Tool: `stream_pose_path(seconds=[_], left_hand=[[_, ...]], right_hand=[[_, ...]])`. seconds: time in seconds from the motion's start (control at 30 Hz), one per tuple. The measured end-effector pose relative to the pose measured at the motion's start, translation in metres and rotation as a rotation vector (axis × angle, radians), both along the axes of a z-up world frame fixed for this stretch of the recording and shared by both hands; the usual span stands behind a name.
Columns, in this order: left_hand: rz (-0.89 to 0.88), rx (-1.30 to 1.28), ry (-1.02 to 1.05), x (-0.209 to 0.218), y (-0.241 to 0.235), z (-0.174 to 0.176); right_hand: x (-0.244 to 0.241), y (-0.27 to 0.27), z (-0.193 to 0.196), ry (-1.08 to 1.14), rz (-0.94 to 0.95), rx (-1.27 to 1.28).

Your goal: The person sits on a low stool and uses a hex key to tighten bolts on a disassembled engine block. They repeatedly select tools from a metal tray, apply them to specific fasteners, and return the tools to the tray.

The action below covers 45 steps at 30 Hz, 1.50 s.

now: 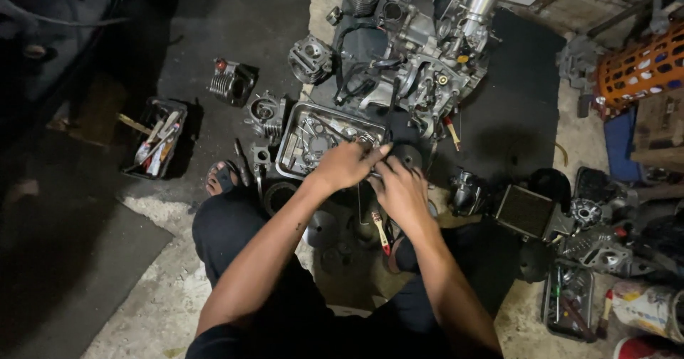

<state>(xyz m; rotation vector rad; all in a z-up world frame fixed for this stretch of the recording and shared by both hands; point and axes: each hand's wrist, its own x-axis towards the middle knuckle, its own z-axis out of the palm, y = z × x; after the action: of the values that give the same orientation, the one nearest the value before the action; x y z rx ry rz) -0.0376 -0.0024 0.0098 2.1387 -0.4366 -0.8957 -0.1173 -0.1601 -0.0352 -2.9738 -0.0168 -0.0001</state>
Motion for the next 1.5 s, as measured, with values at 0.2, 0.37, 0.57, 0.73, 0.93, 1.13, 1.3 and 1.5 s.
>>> stream_pose_path(seconds=[0.2, 0.37, 0.57, 0.73, 0.93, 1.13, 1.3, 1.5], left_hand=[[0.118, -0.115, -0.373, 0.018, 0.021, 0.026], [0.526, -0.146, -0.162, 0.045, 0.038, 0.014], [0.480, -0.010, 0.188, 0.037, 0.023, 0.041], [0.284, -0.229, 0.157, 0.019, 0.010, -0.022], [0.534, -0.498, 0.248, 0.046, -0.041, -0.098], [0.562, -0.519, 0.294, 0.057, -0.090, -0.150], [0.607, -0.685, 0.375, 0.056, -0.078, -0.152], [0.503, -1.013, 0.340, 0.034, -0.023, -0.062]], right_hand=[[-0.006, 0.008, -0.008, -0.458, 0.155, 0.005], [-0.008, 0.016, -0.001, -0.662, 0.134, 0.054], [-0.010, 0.023, 0.011, -0.696, 0.200, 0.203], [-0.010, 0.029, 0.020, -0.745, 0.217, 0.273], [-0.015, 0.036, 0.029, -0.481, -0.096, 0.451], [-0.016, 0.034, 0.019, -0.133, -0.198, 0.813], [-0.021, 0.026, 0.005, -0.107, -0.179, 0.877], [-0.030, -0.015, -0.043, 0.064, -0.057, 0.908]])
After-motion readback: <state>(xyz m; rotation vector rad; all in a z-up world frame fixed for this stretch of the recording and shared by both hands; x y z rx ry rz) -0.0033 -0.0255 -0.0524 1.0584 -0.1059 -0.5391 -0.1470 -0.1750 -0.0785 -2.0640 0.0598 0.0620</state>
